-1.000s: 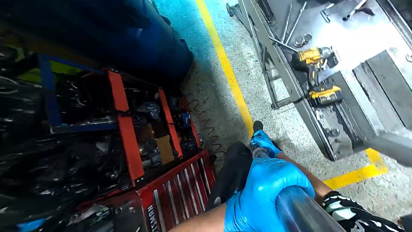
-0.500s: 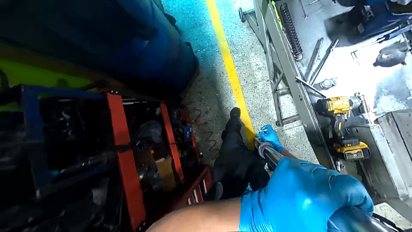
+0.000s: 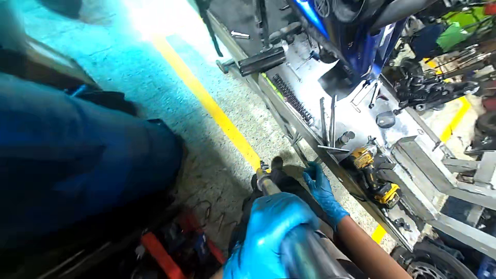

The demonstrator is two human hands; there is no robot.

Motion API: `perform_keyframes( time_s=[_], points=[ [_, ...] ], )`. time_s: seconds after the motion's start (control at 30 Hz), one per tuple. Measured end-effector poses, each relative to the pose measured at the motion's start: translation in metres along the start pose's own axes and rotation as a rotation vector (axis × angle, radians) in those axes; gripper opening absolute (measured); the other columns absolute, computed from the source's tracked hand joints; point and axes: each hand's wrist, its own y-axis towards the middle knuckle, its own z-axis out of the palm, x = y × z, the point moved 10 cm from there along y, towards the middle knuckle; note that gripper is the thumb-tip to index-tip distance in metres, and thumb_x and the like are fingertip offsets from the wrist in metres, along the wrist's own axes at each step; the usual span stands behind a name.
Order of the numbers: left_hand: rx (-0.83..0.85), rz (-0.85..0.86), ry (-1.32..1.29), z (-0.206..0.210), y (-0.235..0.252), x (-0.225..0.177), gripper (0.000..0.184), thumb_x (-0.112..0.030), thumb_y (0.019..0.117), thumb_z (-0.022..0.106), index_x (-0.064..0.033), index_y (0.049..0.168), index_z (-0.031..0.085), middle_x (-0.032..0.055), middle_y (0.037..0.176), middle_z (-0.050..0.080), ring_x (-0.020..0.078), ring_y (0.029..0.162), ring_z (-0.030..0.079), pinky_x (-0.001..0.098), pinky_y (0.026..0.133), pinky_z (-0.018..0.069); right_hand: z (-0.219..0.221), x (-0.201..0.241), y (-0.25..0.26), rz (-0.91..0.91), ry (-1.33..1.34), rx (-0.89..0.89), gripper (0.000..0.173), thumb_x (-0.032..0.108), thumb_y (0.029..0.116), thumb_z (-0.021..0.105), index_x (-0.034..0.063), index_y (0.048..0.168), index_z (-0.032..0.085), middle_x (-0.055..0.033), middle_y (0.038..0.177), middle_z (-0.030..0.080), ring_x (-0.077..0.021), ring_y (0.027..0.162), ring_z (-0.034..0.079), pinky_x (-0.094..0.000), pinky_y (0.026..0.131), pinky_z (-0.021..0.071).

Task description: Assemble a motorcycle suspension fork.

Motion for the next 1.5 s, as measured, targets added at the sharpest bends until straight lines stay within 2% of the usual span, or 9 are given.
perform_keyframes(
  time_s=[0.3, 0.47, 0.63, 0.77, 0.93, 1.17, 1.23, 1.33, 1.5],
  points=[
    [-0.208, -0.041, 0.019, -0.062, 0.032, 0.058, 0.013, -0.021, 0.0985, 0.063, -0.0113, 0.089, 0.065, 0.0014, 0.082, 0.071, 0.0116, 0.079, 0.071, 0.0268, 0.073, 0.0610, -0.100, 0.090, 0.161, -0.056, -0.151, -0.228, 0.039, 0.024, 0.1034, 0.058, 0.0136, 0.141, 0.053, -0.0167, 0.103, 0.071, -0.0359, 0.084, 0.069, -0.0591, 0.070, 0.0561],
    [-0.343, -0.071, 0.073, -0.082, 0.028, 0.073, 0.016, -0.019, 0.0999, 0.062, -0.0090, 0.089, 0.067, 0.0045, 0.083, 0.072, 0.0134, 0.080, 0.072, 0.0284, 0.073, 0.0609, -0.024, 0.220, 0.264, -0.594, -0.347, -0.160, 0.030, 0.014, 0.1006, 0.058, 0.0047, 0.126, 0.068, -0.0170, 0.117, 0.072, -0.0322, 0.109, 0.070, -0.0531, 0.094, 0.0556],
    [-0.416, -0.138, 0.019, -0.096, 0.023, 0.075, 0.024, -0.018, 0.1068, 0.051, -0.0074, 0.089, 0.064, 0.0062, 0.082, 0.070, 0.0150, 0.078, 0.070, 0.0324, 0.077, 0.0602, 0.068, 0.291, 0.345, -0.802, -0.689, -0.007, 0.042, 0.012, 0.0975, 0.061, 0.0151, 0.139, 0.063, -0.0087, 0.143, 0.062, -0.0326, 0.135, 0.054, -0.0578, 0.110, 0.0407],
    [-0.445, -0.180, -0.087, -0.113, 0.023, 0.076, 0.024, -0.015, 0.1058, 0.049, -0.0065, 0.087, 0.062, 0.0071, 0.081, 0.067, 0.0160, 0.079, 0.068, 0.0340, 0.081, 0.0580, 0.101, 0.296, 0.379, -0.836, -0.936, 0.042, 0.058, 0.010, 0.0881, 0.071, 0.0169, 0.144, 0.058, -0.0124, 0.139, 0.063, -0.0366, 0.133, 0.054, -0.0611, 0.107, 0.0386],
    [-0.486, -0.170, -0.033, -0.124, 0.004, 0.101, 0.020, -0.015, 0.1005, 0.058, -0.0041, 0.087, 0.067, 0.0098, 0.083, 0.072, 0.0190, 0.080, 0.072, 0.0351, 0.075, 0.0615, 0.109, 0.294, 0.392, -0.820, -1.086, 0.073, 0.038, 0.012, 0.0836, 0.074, 0.0096, 0.121, 0.068, -0.0185, 0.125, 0.064, -0.0417, 0.123, 0.056, -0.0635, 0.094, 0.0448],
    [-0.478, -0.163, 0.114, -0.158, 0.014, 0.112, 0.025, -0.025, 0.0805, 0.077, -0.0026, 0.088, 0.068, 0.0065, 0.080, 0.071, 0.0091, 0.075, 0.069, 0.0232, 0.068, 0.0586, 0.022, 0.392, 0.198, -1.163, -0.411, -0.069, 0.047, 0.027, 0.0893, 0.072, -0.0036, 0.123, 0.063, -0.0242, 0.124, 0.067, -0.0412, 0.118, 0.063, -0.0585, 0.099, 0.0492],
    [-0.493, -0.155, 0.148, -0.166, 0.014, 0.124, 0.028, -0.028, 0.0781, 0.078, -0.0030, 0.086, 0.068, 0.0054, 0.077, 0.071, 0.0071, 0.073, 0.069, 0.0219, 0.066, 0.0576, -0.024, 0.422, 0.118, -1.131, -0.026, -0.079, 0.046, 0.023, 0.0892, 0.078, 0.0073, 0.128, 0.059, -0.0056, 0.120, 0.070, -0.0180, 0.113, 0.068, -0.0394, 0.098, 0.0574],
    [-0.474, -0.143, 0.191, -0.174, 0.018, 0.139, 0.031, -0.032, 0.0756, 0.078, -0.0038, 0.085, 0.069, 0.0052, 0.076, 0.072, 0.0065, 0.073, 0.070, 0.0231, 0.065, 0.0580, -0.080, 0.425, 0.040, -1.145, 0.331, -0.018, 0.035, 0.013, 0.0989, 0.066, 0.0191, 0.132, 0.055, 0.0086, 0.118, 0.071, -0.0071, 0.108, 0.069, -0.0281, 0.091, 0.0592],
    [-0.413, -0.108, 0.240, -0.188, 0.033, 0.149, 0.037, -0.039, 0.0722, 0.078, -0.0060, 0.085, 0.069, 0.0017, 0.074, 0.070, 0.0009, 0.072, 0.067, 0.0199, 0.065, 0.0562, -0.067, 0.442, -0.021, -1.071, 0.348, 0.222, 0.030, 0.011, 0.1010, 0.062, 0.0221, 0.128, 0.066, 0.0117, 0.122, 0.071, -0.0010, 0.113, 0.065, -0.0231, 0.099, 0.0539]
  ],
)
